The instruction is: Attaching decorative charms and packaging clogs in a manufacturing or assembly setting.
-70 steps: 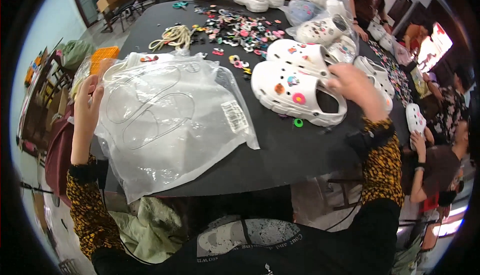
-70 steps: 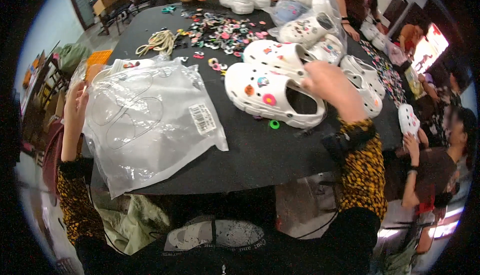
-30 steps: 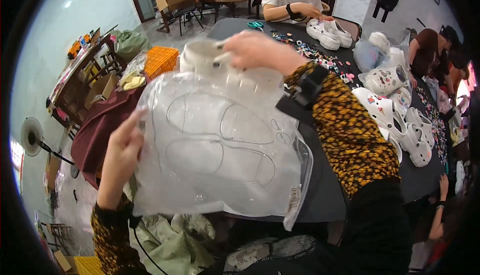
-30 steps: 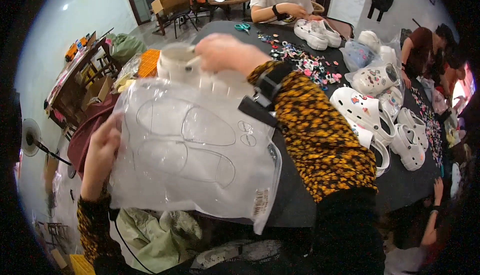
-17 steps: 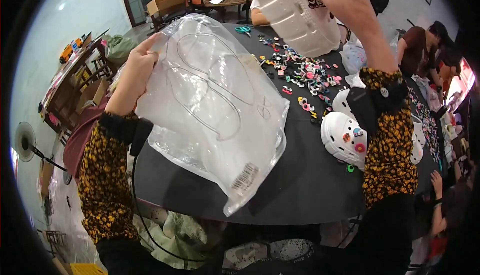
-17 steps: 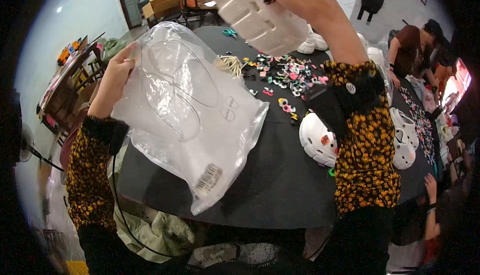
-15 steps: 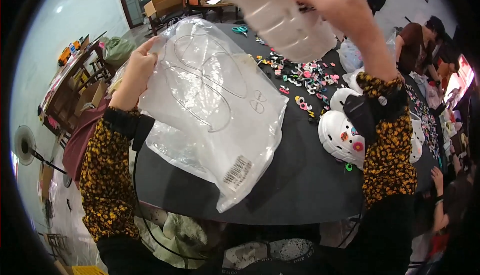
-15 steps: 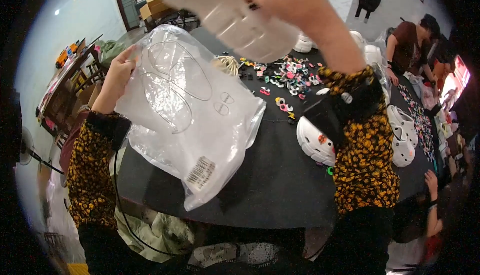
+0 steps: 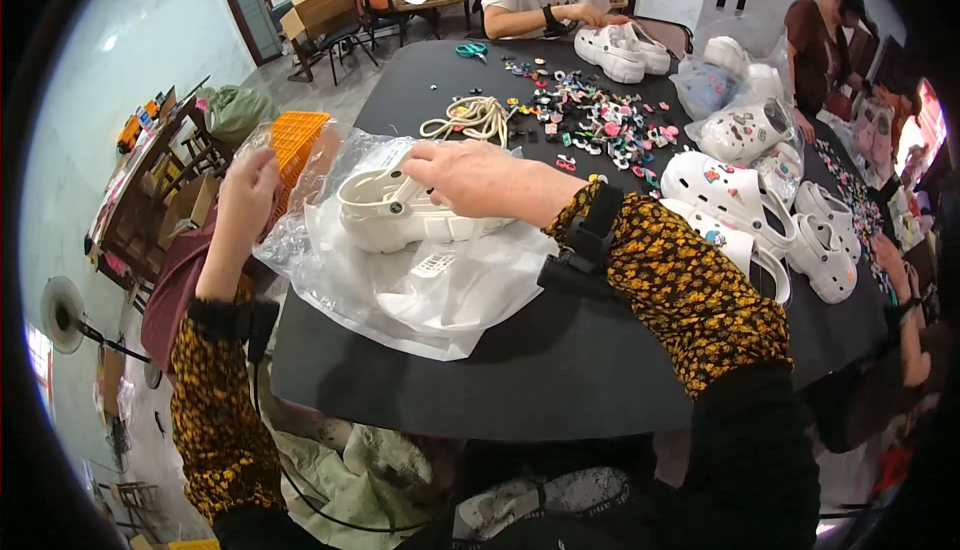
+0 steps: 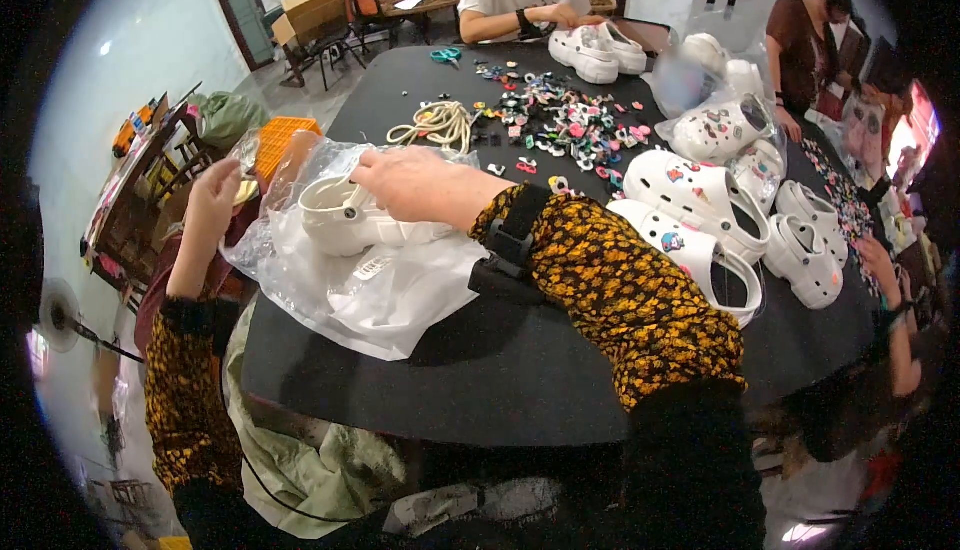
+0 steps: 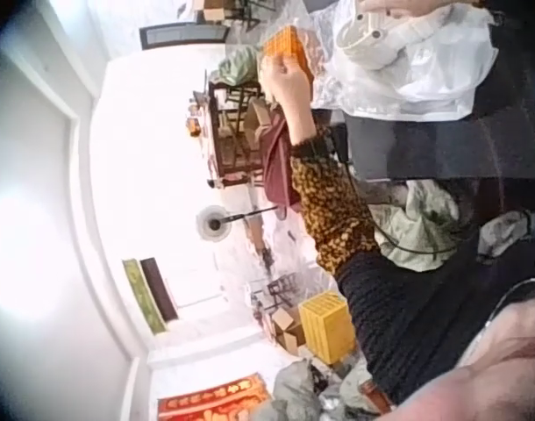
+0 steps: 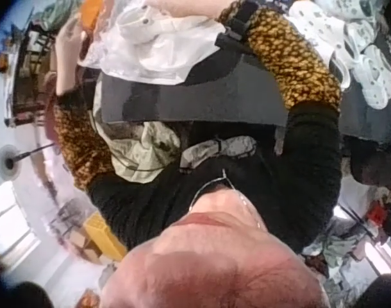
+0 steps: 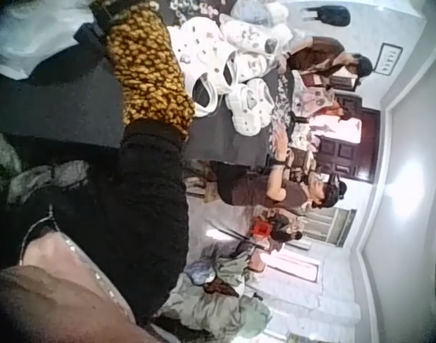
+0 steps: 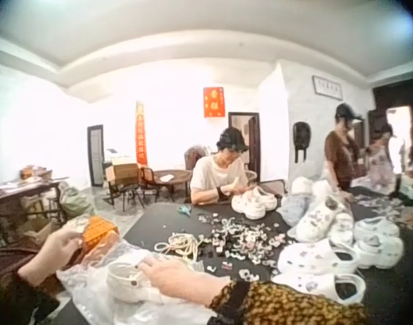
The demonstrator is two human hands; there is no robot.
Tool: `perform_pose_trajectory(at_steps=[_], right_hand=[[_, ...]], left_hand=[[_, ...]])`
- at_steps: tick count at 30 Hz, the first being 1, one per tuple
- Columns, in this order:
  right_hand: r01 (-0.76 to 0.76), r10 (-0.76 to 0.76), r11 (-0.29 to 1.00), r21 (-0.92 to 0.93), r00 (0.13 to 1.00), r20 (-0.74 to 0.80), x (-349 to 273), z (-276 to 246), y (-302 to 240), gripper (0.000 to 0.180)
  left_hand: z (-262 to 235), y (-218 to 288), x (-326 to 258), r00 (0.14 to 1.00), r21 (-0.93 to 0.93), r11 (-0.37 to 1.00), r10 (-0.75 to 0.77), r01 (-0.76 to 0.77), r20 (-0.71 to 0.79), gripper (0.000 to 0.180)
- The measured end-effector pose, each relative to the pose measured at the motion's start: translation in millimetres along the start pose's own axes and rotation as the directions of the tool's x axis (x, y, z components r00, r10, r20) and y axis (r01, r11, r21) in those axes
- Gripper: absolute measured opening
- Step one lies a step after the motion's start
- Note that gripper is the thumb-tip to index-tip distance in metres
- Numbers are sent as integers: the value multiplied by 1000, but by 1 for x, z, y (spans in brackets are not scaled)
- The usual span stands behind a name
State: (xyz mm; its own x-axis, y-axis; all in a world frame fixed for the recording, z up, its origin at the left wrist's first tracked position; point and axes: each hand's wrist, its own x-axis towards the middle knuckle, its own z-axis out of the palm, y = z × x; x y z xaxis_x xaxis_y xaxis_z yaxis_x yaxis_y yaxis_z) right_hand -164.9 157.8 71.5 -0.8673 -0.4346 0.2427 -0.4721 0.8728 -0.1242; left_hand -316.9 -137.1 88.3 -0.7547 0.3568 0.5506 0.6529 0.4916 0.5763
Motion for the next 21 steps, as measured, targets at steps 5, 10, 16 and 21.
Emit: perform_pose_trajectory(at_steps=[5,10,16,21], right_hand=[[-18,14,998,-62,998,-65,-21,-23,-12,34],[-117,86,972,-205,984,-155,-109,-83,-9,25],[-487,420,867,-104,828,-372,-250,-134,51,28],[-693,597,713,-108,680,-425,-370,-132,102,31]], left_hand=[[10,90,-58,929,57,952,279,-301,242,19],[43,180,-123,759,-11,814,546,-581,354,34],[70,254,-167,532,-367,727,680,-581,506,43],[133,290,-188,424,-561,827,520,-33,741,43]])
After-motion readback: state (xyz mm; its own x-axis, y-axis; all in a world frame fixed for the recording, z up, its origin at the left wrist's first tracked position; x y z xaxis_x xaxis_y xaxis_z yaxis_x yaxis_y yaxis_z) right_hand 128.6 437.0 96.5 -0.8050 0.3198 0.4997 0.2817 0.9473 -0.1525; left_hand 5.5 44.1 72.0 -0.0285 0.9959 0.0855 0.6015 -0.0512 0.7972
